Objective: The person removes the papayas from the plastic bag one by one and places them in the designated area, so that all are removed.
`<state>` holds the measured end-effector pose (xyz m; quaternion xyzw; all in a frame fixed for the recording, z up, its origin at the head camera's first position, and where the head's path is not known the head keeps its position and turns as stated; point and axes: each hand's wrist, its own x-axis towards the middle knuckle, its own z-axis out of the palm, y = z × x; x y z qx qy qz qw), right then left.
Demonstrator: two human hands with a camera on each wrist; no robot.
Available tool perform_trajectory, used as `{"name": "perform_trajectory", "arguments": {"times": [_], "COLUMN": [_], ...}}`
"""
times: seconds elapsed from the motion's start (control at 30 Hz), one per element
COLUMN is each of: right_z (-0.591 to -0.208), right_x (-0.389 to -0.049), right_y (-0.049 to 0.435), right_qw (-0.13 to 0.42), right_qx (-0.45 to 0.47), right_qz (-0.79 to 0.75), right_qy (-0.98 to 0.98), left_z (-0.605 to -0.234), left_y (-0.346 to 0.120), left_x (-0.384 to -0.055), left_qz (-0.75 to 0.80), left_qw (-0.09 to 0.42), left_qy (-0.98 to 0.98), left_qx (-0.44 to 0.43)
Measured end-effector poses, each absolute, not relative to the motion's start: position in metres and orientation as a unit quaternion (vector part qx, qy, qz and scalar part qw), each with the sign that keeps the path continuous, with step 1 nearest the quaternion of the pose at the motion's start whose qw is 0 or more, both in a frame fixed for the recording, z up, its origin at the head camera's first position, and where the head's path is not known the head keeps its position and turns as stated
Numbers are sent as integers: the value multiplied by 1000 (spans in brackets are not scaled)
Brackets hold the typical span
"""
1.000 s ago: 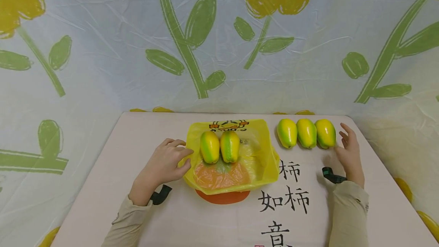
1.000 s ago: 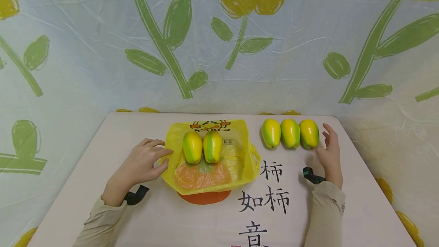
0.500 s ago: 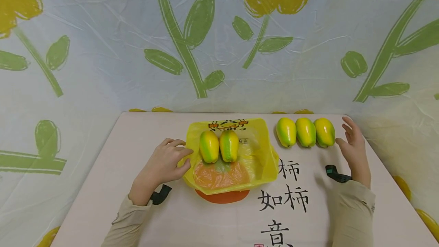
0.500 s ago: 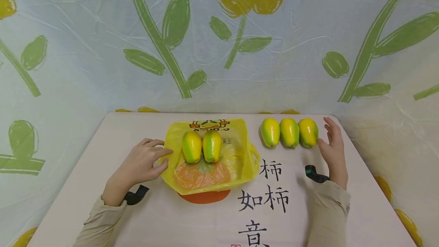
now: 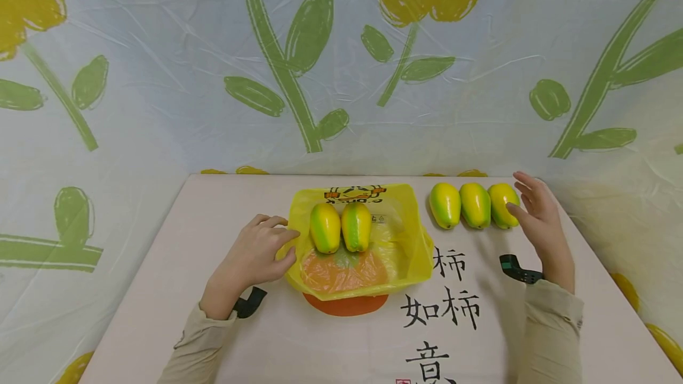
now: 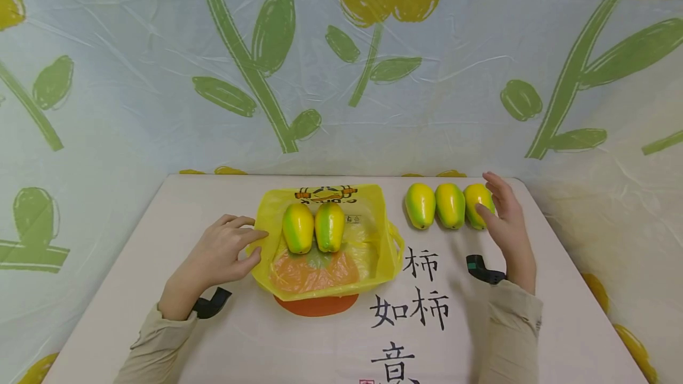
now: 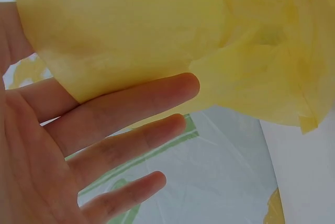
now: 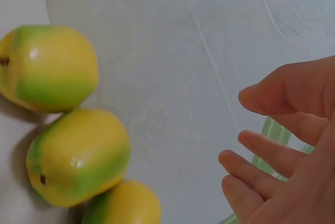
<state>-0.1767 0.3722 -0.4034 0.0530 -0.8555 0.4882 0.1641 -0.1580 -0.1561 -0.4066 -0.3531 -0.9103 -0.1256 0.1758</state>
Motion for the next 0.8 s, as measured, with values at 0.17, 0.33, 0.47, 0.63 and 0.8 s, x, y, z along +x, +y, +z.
{"name": "perform_trajectory", "arguments": {"times": [0.17, 0.33, 0.47, 0.63, 0.8], "right_z": [-399, -394, -389, -385, -379], "right_x": [-179, -179, -179, -179, -176], "right_y": [359, 346, 336, 326, 315], "right_qw": [158, 162, 156, 154, 152], "right_qx": [80, 111, 127, 153, 187], "right_qz": [479, 478, 469, 459, 464], "right_qy": [-860, -856, -860, -862, -853], "left_z": [-405, -404, -402, -402, -401], "left_y": [-156, -156, -156, -156, -155], "left_x": [-157, -156, -155, -155, -154], "left_qz": [-116, -107, -105, -103, -102], "left_qw": [173, 169, 167, 164, 157], "left_qy": [-915, -919, -919, -920, -922], "left_qx": [-345, -340, -341, -340, -339]}}
